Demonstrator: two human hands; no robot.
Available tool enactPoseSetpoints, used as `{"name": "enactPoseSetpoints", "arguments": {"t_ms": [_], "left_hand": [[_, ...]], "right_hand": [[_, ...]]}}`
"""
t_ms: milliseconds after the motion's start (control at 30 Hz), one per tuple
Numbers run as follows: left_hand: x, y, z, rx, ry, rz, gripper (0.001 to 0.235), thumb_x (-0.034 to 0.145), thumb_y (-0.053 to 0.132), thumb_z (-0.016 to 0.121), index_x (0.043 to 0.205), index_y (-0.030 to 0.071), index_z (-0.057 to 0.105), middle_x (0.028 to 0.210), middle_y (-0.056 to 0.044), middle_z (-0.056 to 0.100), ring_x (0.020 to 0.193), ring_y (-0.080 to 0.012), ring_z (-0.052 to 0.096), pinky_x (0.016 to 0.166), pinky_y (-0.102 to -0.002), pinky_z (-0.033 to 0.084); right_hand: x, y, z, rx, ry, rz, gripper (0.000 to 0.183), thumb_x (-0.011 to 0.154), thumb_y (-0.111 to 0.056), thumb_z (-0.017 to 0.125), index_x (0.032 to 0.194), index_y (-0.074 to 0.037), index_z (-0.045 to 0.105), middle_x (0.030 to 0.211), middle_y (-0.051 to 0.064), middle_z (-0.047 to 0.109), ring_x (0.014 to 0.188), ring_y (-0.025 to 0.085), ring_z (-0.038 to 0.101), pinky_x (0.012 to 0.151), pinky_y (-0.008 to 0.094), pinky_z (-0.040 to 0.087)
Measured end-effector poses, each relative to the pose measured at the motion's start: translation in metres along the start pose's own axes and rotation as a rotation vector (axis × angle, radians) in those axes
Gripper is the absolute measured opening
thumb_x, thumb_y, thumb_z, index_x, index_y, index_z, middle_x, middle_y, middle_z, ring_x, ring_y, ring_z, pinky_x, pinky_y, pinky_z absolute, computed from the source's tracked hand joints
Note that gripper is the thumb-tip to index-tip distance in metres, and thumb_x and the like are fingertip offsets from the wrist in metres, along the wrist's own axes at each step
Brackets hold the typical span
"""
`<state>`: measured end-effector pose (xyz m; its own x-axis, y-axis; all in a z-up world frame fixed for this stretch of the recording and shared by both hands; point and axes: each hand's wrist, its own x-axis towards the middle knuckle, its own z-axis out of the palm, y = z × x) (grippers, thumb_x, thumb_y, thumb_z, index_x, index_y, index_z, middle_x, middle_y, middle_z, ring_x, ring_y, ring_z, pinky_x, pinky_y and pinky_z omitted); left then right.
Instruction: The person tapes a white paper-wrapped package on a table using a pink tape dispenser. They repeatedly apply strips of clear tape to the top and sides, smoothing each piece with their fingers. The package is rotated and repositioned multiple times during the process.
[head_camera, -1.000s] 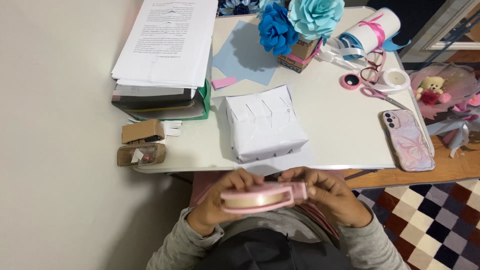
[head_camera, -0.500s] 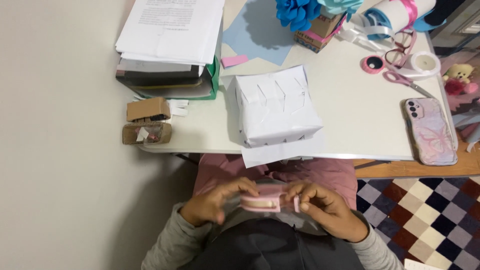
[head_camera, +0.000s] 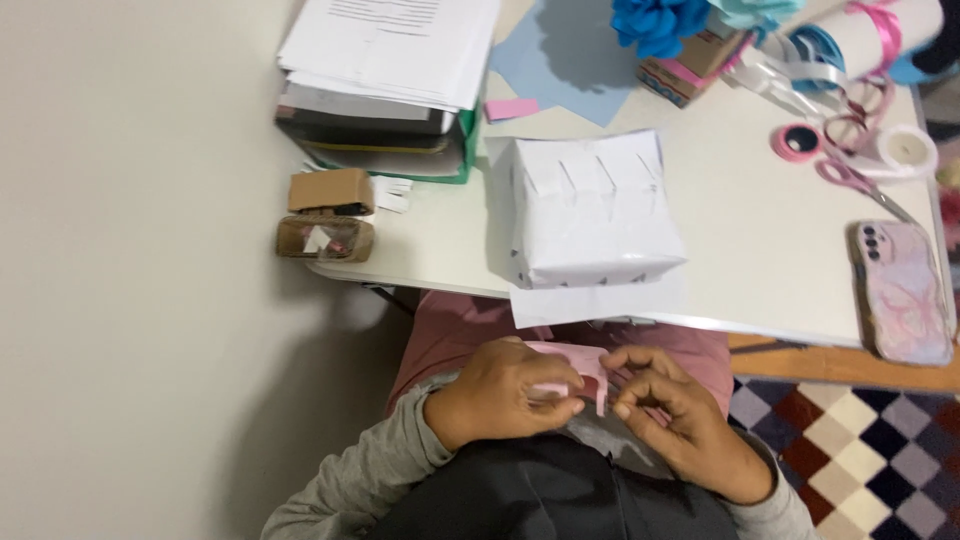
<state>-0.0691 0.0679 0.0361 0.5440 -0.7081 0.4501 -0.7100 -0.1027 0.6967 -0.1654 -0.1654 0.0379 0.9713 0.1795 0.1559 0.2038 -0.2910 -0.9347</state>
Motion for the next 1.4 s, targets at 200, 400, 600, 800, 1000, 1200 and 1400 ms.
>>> {"name": "enactPoseSetpoints", "arguments": {"t_ms": [200, 400, 600, 800, 1000, 1200, 1400], "left_hand": [[-0.007, -0.004, 0.002, 0.146, 0.21, 0.121, 0.01, 0.081, 0.019, 0.082, 0.081, 0.021, 0.072, 0.066, 0.008, 0.064, 0.067, -0.0176, 0.066, 0.073, -0.032, 0.05], [-0.019, -0.012, 0.005, 0.119, 0.332, 0.206, 0.01, 0.081, 0.015, 0.08, 0.082, 0.017, 0.071, 0.061, 0.006, 0.057, 0.054, -0.0128, 0.052, 0.072, -0.03, 0.047], [0.0, -0.017, -0.01, -0.092, 0.649, 0.353, 0.015, 0.095, 0.02, 0.064, 0.084, 0.009, 0.064, 0.069, -0.005, 0.064, 0.057, -0.0149, 0.058, 0.069, -0.041, 0.06], [-0.009, -0.058, -0.058, 0.523, 0.625, 0.127, 0.011, 0.095, 0.017, 0.067, 0.1, 0.009, 0.063, 0.077, 0.001, 0.06, 0.072, -0.0153, 0.056, 0.075, -0.035, 0.054], [-0.013, -0.126, -0.055, 1.047, 0.538, 0.185, 0.033, 0.091, 0.035, 0.074, 0.111, 0.009, 0.07, 0.066, -0.002, 0.054, 0.055, -0.0184, 0.055, 0.077, -0.042, 0.053], [-0.02, -0.159, -0.04, 1.182, 0.491, 0.149, 0.037, 0.094, 0.039, 0.069, 0.116, 0.01, 0.072, 0.062, -0.001, 0.052, 0.058, -0.0177, 0.053, 0.085, -0.046, 0.048], [-0.013, -0.148, -0.036, 1.143, 0.485, 0.018, 0.056, 0.102, 0.052, 0.051, 0.133, 0.007, 0.06, 0.092, -0.009, 0.059, 0.09, -0.027, 0.057, 0.099, -0.058, 0.031]], "right_hand": [[0.004, 0.019, 0.009, 0.117, -0.007, 0.017, 0.008, 0.09, -0.012, 0.066, 0.084, -0.012, 0.07, 0.124, 0.012, 0.063, 0.124, 0.025, 0.061, 0.104, 0.039, 0.048], [0.001, 0.053, 0.026, 0.198, 0.135, 0.095, 0.009, 0.086, -0.008, 0.066, 0.079, -0.012, 0.067, 0.123, 0.008, 0.057, 0.127, 0.024, 0.056, 0.109, 0.041, 0.041], [0.01, 0.044, 0.032, 0.155, 0.504, 0.057, 0.007, 0.097, -0.009, 0.057, 0.104, -0.007, 0.06, 0.123, 0.011, 0.054, 0.131, 0.026, 0.054, 0.108, 0.041, 0.053], [0.014, 0.103, 0.003, -0.558, 0.48, -0.318, 0.077, 0.074, -0.012, 0.085, 0.138, -0.005, 0.043, 0.135, 0.019, 0.052, 0.132, 0.033, 0.052, 0.118, 0.045, 0.045], [0.04, 0.121, 0.006, -1.036, 0.466, -0.555, 0.06, 0.077, -0.021, 0.084, 0.131, -0.014, 0.057, 0.119, 0.007, 0.07, 0.111, 0.032, 0.064, 0.109, 0.057, 0.044], [0.048, 0.128, 0.008, -0.989, 0.485, -0.573, 0.054, 0.078, -0.018, 0.083, 0.127, -0.015, 0.062, 0.108, 0.003, 0.073, 0.104, 0.026, 0.065, 0.112, 0.055, 0.043], [0.051, 0.134, 0.012, -0.921, 0.532, -0.605, 0.047, 0.08, -0.013, 0.083, 0.123, -0.017, 0.064, 0.096, 0.001, 0.076, 0.093, 0.024, 0.068, 0.107, 0.053, 0.047]]}}
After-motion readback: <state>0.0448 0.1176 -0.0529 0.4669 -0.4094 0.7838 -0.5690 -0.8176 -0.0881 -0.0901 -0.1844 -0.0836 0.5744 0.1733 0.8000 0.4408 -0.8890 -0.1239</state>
